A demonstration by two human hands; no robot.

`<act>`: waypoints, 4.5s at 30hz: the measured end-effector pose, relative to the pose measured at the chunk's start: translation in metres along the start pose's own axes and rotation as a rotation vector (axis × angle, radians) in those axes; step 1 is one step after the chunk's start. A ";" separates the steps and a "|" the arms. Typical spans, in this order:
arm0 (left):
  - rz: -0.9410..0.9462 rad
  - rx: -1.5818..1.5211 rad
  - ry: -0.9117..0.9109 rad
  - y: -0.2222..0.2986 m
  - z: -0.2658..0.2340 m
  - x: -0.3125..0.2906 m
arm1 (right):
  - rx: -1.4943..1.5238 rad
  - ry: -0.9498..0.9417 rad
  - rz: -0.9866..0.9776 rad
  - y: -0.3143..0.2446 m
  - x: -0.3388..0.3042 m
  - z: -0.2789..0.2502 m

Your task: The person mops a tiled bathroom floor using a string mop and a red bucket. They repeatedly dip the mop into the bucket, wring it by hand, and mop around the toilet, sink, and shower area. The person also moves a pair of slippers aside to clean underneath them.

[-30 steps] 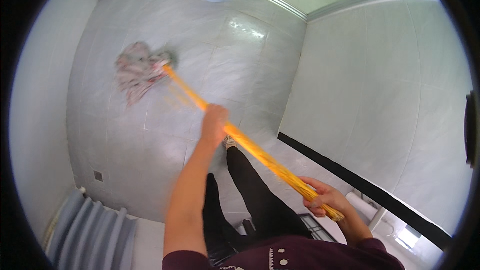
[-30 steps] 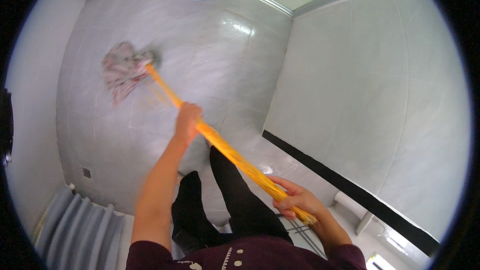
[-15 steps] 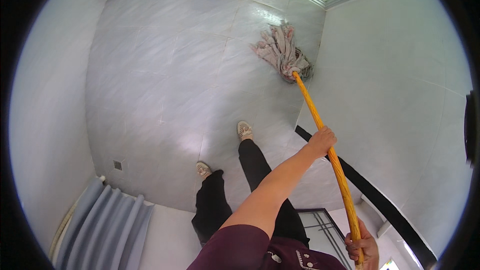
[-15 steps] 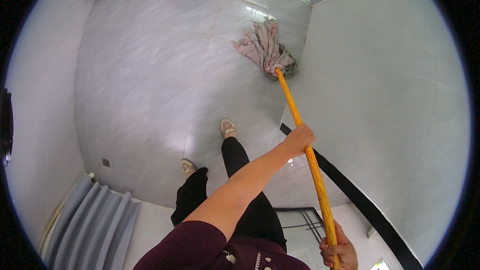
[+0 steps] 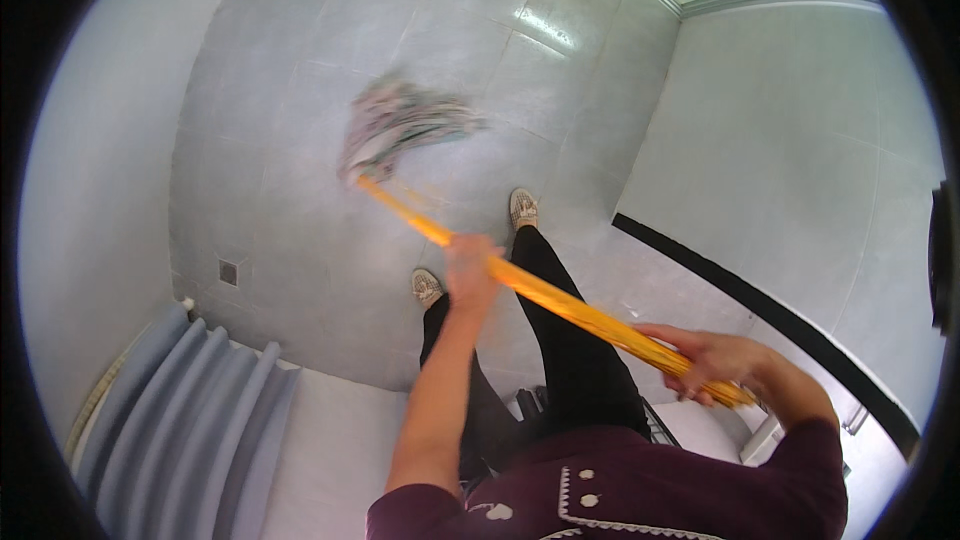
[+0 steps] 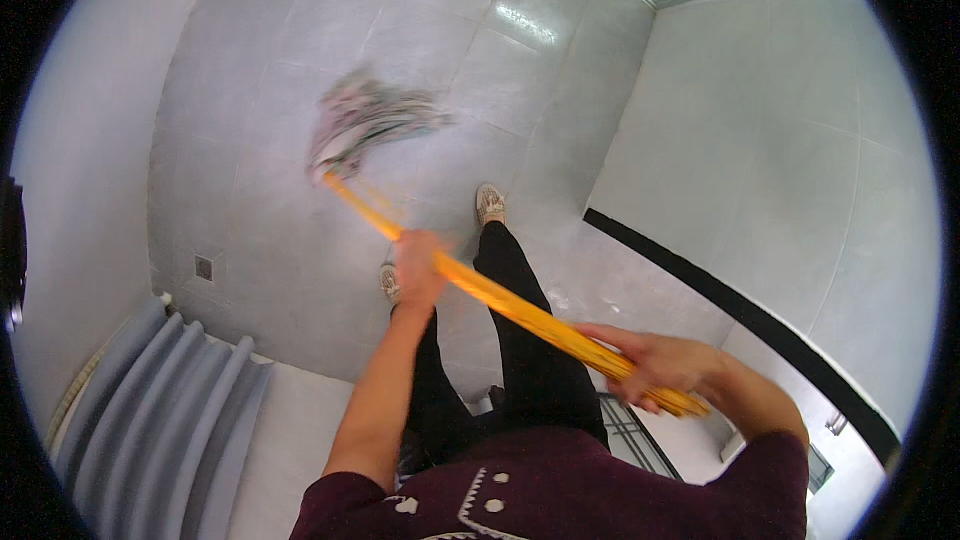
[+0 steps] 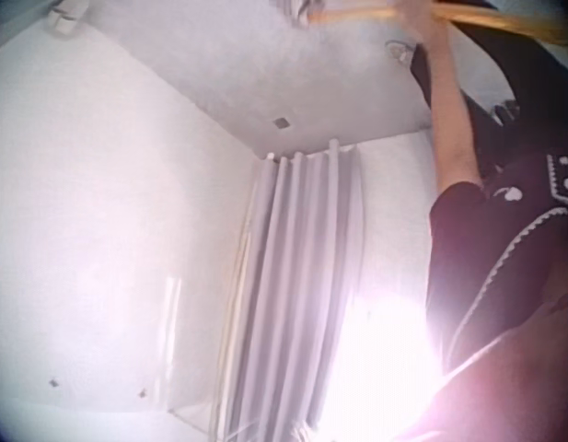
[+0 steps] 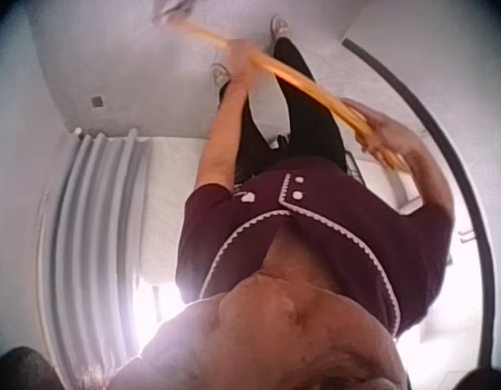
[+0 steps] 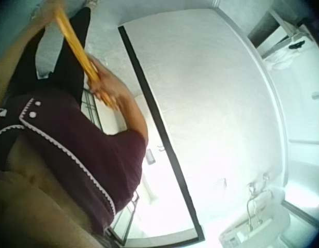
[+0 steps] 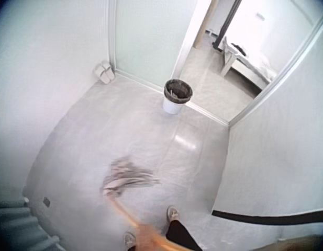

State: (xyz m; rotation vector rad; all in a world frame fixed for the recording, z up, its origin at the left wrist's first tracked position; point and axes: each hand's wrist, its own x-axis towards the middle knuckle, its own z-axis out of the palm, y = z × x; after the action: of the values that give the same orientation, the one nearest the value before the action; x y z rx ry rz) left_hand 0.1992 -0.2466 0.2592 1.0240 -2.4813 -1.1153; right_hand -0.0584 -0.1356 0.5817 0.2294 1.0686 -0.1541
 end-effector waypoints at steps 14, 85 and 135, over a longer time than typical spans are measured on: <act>-0.779 -0.208 0.135 -0.238 -0.113 -0.345 | -0.487 -0.383 -0.204 -0.011 0.279 0.204; -0.382 0.271 -0.135 -0.182 -0.102 -0.274 | -0.100 -0.338 -0.123 0.006 0.197 0.140; 1.731 0.398 -1.644 0.193 0.121 -0.043 | 2.338 -0.332 -1.222 0.248 0.133 0.322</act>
State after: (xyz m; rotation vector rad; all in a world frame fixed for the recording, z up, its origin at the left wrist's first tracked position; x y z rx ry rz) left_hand 0.0770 -0.0599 0.3203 -2.6182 -2.6115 -0.5802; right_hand 0.3357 0.0180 0.6409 1.4963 0.0123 -2.4397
